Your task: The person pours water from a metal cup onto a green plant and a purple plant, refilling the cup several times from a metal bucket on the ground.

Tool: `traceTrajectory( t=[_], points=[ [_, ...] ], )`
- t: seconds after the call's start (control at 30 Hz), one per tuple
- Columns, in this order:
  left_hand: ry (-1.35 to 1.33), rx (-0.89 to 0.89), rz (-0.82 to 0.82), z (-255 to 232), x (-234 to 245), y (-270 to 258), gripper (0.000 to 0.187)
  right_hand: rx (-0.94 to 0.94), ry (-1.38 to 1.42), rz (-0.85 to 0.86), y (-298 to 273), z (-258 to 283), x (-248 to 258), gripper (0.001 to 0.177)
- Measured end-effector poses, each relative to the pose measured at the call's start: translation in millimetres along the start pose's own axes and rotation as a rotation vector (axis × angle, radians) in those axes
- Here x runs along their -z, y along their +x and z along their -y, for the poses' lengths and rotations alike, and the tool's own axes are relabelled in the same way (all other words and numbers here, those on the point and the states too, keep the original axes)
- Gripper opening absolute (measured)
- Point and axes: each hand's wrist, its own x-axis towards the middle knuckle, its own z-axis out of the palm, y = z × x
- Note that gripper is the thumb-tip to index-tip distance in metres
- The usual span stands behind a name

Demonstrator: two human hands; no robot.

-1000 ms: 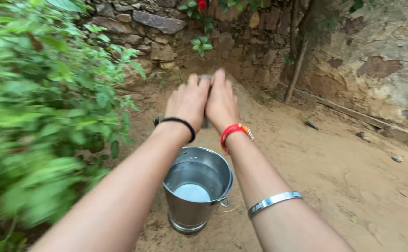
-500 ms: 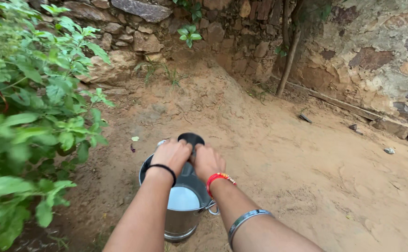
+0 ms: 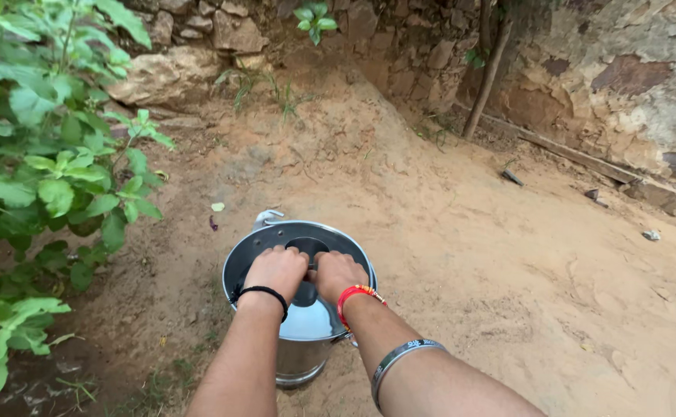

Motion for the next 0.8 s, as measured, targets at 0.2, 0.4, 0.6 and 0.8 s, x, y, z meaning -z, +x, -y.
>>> traceTrajectory(
  t=[0.2,0.4,0.6,0.8],
  points=[
    [-0.018,0.02,0.061,4.8,-22.7,-5.8,0.014,-0.014,0.028,0.059,6.5,1.5,-20.0,0.041],
    [-0.088,0.063,0.103,6.3,-41.2,-14.2,0.017,-0.028,0.057,0.102,8.4,2.1,-38.6,0.041],
    [-0.107,0.128,0.228,10.0,-56.9,-9.1,0.02,-0.031,0.059,0.125,13.8,2.4,-56.0,0.041],
    [-0.161,0.24,0.333,13.5,-60.2,-5.1,0.023,-0.026,0.037,0.105,14.7,7.6,-74.0,0.038]
  ],
)
